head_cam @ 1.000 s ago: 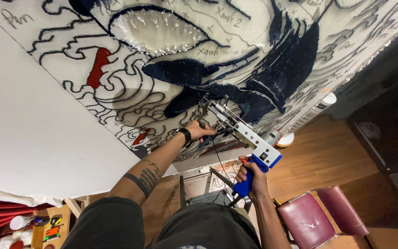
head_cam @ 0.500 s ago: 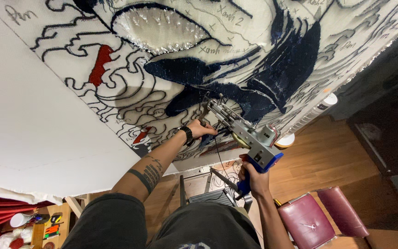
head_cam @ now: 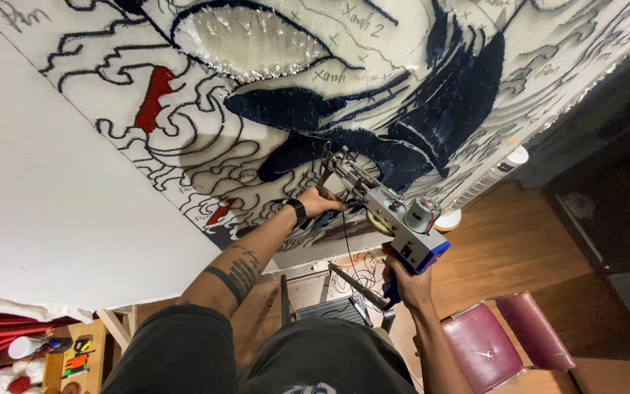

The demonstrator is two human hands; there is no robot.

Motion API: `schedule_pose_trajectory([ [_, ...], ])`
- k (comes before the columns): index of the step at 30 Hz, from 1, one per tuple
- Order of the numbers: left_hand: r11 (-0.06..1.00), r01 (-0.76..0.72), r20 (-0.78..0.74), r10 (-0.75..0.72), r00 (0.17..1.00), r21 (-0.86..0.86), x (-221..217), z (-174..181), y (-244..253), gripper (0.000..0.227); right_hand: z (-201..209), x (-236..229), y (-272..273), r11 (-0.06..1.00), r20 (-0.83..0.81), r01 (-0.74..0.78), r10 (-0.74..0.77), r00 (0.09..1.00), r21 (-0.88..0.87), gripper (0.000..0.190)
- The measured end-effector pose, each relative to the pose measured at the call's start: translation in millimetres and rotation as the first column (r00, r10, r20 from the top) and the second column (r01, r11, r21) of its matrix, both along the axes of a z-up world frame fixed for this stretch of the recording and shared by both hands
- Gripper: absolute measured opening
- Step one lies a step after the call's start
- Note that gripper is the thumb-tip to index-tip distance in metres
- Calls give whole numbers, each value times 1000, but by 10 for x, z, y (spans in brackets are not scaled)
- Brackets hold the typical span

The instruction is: The person uses a handheld tufting gun to apply blue yarn into a pre-drawn design on a large stretched canvas. They guide the tool along the outlined shapes, filling in sections of the artwork with continuous yarn application.

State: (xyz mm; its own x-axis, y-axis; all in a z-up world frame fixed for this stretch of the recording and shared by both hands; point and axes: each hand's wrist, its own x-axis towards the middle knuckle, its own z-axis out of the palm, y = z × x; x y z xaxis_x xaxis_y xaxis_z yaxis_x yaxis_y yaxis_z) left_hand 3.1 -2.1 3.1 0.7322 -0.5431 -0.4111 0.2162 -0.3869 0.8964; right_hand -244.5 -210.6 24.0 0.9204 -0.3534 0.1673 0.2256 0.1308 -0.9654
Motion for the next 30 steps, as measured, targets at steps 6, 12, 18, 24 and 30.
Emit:
schedule_pose_trajectory([
  [6, 999, 44, 11, -44, 999, -7, 59, -102, -88, 30, -98, 56, -112, 1000, 23, -14, 14, 1000, -13, 12],
  [12, 1000, 4, -15, -4, 1000, -21, 70, -151, -121, 27, 101, 43, -91, 1000, -34, -8, 7, 999, -17, 8],
  [18, 998, -60, 16, 60, 998, -25, 9, 119, 80, 28, 111, 102, -49, 1000, -56, -12, 13, 998, 22, 6],
  [24, 995, -82, 51, 85, 995, -64, 158, -255, 20, 26, -54, 206, -133, 998, -5, -62, 62, 998, -18, 8],
  [30, 994, -74, 72, 79, 994, -82, 108, -490, 6, 42, -237, 120, -283, 987, -64, 20, -31, 997, -162, 8],
])
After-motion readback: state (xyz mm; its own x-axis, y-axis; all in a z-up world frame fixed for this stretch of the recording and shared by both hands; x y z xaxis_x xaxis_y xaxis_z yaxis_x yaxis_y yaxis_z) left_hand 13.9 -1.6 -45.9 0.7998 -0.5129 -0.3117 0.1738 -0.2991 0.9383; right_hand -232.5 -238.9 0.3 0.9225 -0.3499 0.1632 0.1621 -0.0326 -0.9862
